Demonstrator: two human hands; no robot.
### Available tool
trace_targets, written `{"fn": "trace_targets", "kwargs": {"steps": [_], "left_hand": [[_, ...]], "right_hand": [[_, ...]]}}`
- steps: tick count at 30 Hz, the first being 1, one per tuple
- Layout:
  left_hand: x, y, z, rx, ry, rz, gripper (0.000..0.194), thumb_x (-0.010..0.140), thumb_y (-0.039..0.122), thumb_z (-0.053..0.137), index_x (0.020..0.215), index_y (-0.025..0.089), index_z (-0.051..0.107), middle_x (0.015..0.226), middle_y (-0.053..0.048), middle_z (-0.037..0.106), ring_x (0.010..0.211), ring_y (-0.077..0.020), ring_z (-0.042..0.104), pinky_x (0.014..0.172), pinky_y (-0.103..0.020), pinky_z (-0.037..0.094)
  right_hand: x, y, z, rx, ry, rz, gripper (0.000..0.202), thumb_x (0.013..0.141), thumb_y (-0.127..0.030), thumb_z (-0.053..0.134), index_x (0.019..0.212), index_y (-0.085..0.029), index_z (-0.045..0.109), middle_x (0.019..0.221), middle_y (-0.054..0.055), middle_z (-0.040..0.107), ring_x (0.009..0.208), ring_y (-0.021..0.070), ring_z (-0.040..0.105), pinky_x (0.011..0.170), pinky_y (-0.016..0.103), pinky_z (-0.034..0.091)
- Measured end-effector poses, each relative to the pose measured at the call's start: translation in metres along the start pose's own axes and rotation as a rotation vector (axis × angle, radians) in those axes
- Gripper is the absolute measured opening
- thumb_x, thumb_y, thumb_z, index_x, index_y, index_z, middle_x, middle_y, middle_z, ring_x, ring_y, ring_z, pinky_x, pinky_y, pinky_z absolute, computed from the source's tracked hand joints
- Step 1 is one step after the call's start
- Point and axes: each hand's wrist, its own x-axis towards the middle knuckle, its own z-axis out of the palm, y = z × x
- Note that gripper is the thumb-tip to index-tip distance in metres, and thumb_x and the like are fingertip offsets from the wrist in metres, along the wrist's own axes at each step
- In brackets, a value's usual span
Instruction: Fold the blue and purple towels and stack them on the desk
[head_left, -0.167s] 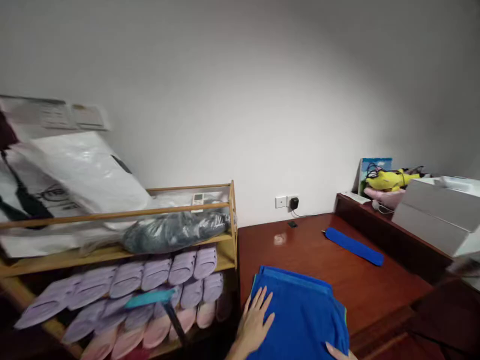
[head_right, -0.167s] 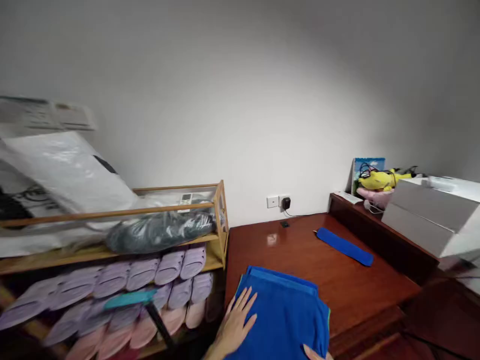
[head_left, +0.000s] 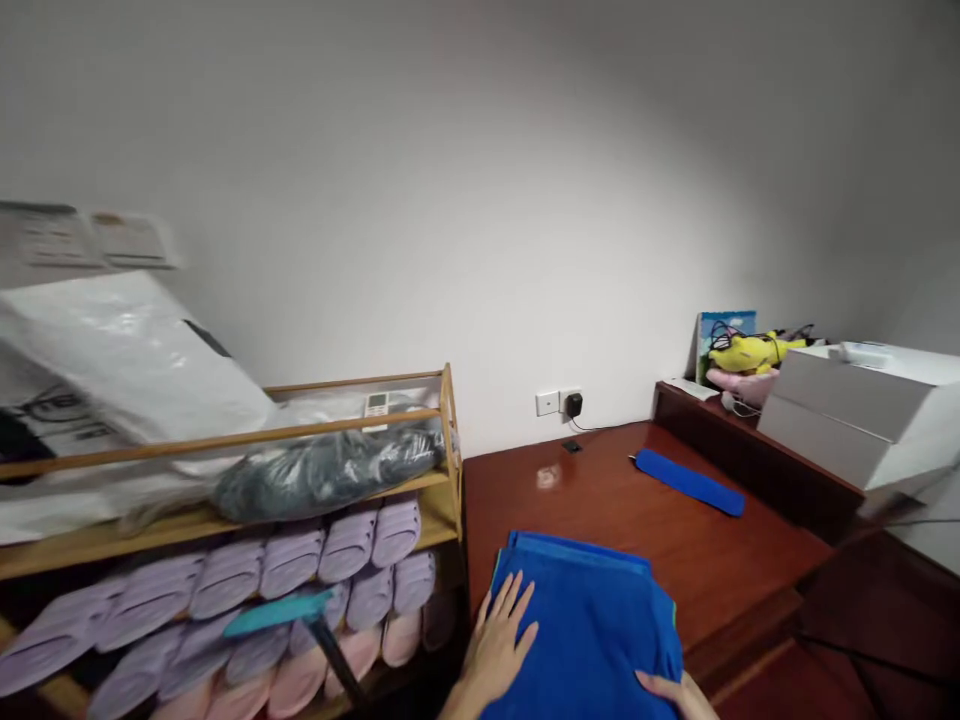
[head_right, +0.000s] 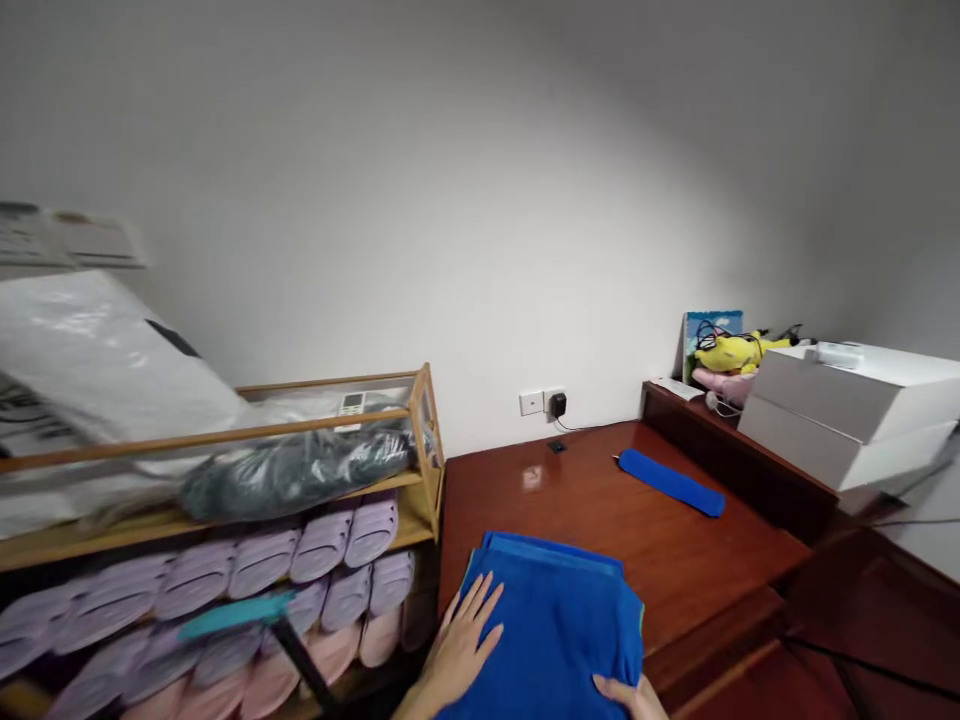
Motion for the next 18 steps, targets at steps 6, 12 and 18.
{"fn": "trace_targets", "kwargs": {"steps": [6,12,18], "left_hand": [[0.002,-0.006,-0.002,-0.027,-0.057,-0.056,0.056,0.090,0.059,0.025,0.142,0.038,0.017,0.153,0.003,0.013,0.139,-0.0194,0.012,0.112,-0.046,0.019],[0.004,-0.012,0.009,0.040,-0.031,-0.066,0.060,0.089,0.062,0.023,0.142,0.035,0.019,0.151,0.003,0.020,0.139,-0.0199,0.012,0.113,-0.045,0.019],[0.005,-0.011,0.021,0.171,0.042,-0.044,0.058,0.090,0.057,0.027,0.142,0.031,0.024,0.150,0.002,0.023,0.139,-0.0213,0.014,0.112,-0.046,0.020]], "right_hand": [[-0.012,0.000,-0.001,0.082,0.082,-0.014,0.056,0.050,-0.040,0.078,0.099,-0.014,0.069,0.093,0.009,0.073,0.102,0.0318,0.061,0.099,0.040,0.040],[-0.030,-0.019,-0.020,0.157,0.237,0.001,0.065,0.048,-0.036,0.078,0.108,-0.014,0.065,0.086,0.011,0.073,0.093,0.0317,0.065,0.091,0.043,0.047],[-0.061,-0.056,-0.054,0.263,0.228,0.109,0.048,0.058,-0.032,0.075,0.101,-0.014,0.067,0.087,0.012,0.073,0.092,0.0314,0.066,0.089,0.043,0.049]]}}
